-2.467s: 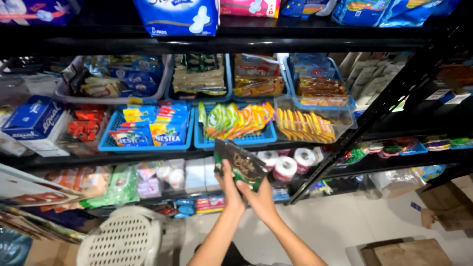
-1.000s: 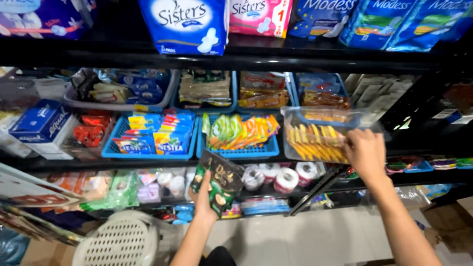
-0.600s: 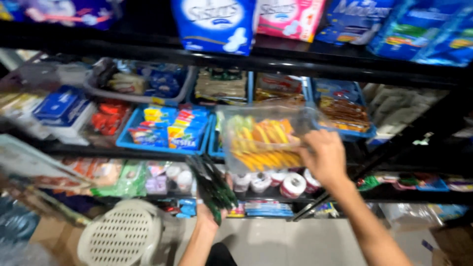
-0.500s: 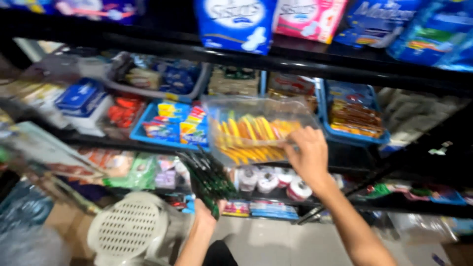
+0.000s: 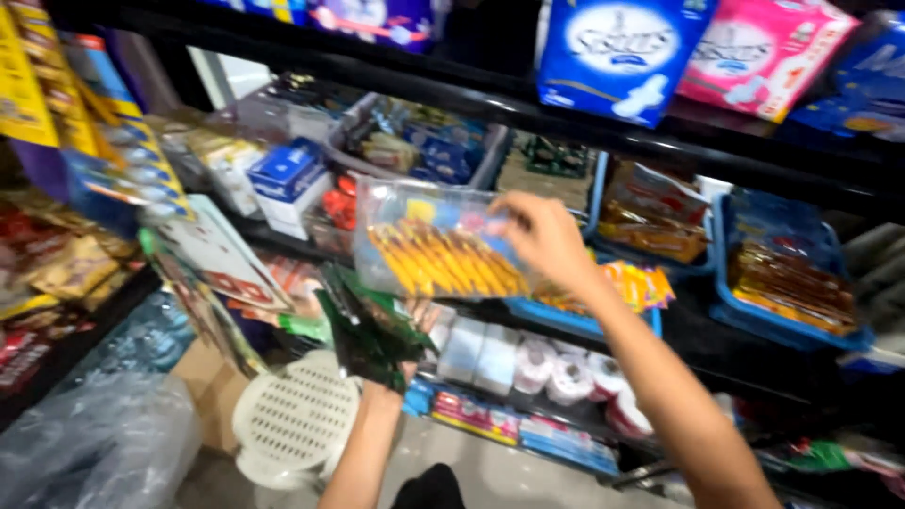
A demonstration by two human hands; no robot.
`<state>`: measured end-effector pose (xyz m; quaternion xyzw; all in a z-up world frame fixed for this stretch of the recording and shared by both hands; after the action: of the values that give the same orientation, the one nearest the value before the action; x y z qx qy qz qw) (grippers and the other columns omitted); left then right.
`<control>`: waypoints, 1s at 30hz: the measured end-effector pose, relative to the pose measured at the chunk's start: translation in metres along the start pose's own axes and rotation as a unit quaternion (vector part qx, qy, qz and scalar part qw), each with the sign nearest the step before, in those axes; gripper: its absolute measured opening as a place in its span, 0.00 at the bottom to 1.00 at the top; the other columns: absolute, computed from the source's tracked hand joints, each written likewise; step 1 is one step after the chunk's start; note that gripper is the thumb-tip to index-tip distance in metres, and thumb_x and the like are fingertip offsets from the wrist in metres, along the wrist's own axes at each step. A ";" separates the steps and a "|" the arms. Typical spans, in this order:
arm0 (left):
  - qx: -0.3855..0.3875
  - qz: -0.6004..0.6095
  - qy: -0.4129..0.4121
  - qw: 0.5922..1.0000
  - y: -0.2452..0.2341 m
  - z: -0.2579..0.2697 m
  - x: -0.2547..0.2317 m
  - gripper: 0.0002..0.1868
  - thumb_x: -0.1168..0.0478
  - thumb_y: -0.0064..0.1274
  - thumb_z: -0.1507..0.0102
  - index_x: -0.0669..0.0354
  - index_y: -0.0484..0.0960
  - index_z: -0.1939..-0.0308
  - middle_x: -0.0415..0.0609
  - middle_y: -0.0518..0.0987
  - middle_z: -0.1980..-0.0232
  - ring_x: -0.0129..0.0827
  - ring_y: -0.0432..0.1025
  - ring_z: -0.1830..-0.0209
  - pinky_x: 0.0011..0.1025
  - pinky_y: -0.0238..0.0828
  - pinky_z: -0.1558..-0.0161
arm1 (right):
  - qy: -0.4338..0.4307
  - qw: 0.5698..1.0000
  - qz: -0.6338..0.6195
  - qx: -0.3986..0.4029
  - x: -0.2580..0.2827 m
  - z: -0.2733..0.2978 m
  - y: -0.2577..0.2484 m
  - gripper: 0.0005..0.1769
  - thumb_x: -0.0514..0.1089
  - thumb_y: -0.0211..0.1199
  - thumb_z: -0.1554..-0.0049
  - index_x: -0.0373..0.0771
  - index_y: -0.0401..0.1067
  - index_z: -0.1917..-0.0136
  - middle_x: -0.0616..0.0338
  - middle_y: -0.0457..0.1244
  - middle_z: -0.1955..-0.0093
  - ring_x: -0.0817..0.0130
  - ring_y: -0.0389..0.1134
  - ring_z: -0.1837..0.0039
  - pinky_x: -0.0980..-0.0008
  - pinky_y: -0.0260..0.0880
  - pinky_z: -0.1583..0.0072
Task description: The person organizes and stocks various products on retail shelves.
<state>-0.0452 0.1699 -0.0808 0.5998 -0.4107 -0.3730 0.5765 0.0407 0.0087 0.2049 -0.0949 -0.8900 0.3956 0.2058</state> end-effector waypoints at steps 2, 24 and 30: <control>0.076 -0.006 -0.010 0.997 0.017 -0.007 -0.014 0.33 0.48 0.33 0.30 0.58 0.54 0.23 0.66 0.51 0.19 0.61 0.46 0.19 0.66 0.42 0.25 | 0.089 0.993 -0.079 0.024 -0.024 -0.028 0.014 0.12 0.48 0.68 0.45 0.40 0.78 0.50 0.55 0.68 0.64 0.66 0.67 0.65 0.64 0.65 0.60; -0.026 -0.069 -0.066 0.995 -0.007 -0.094 -0.024 0.30 0.42 0.52 0.32 0.57 0.77 0.33 0.54 0.80 0.39 0.50 0.76 0.44 0.52 0.73 0.42 | -0.021 0.942 -0.283 0.181 -0.301 -0.075 0.122 0.24 0.49 0.67 0.44 0.33 0.75 0.39 0.47 0.69 0.41 0.55 0.69 0.41 0.55 0.69 0.37; -0.048 -0.090 -0.105 0.989 -0.021 -0.099 -0.001 0.28 0.43 0.50 0.34 0.55 0.77 0.37 0.51 0.82 0.42 0.46 0.78 0.47 0.49 0.76 0.45 | 0.185 0.947 -0.247 0.092 -0.342 -0.070 0.108 0.23 0.49 0.53 0.36 0.33 0.73 0.35 0.52 0.70 0.39 0.61 0.70 0.39 0.61 0.68 0.36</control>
<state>0.0465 0.2086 -0.0957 0.5633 -0.3947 -0.5041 0.5223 0.3796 0.0142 0.0673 0.0758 -0.7916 0.3885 0.4655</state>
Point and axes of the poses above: each hand's wrist, its own z-axis away from the middle knuckle, its own y-axis out of the palm, x = y × z, the point moved 8 cm from there along -z, towards the middle knuckle
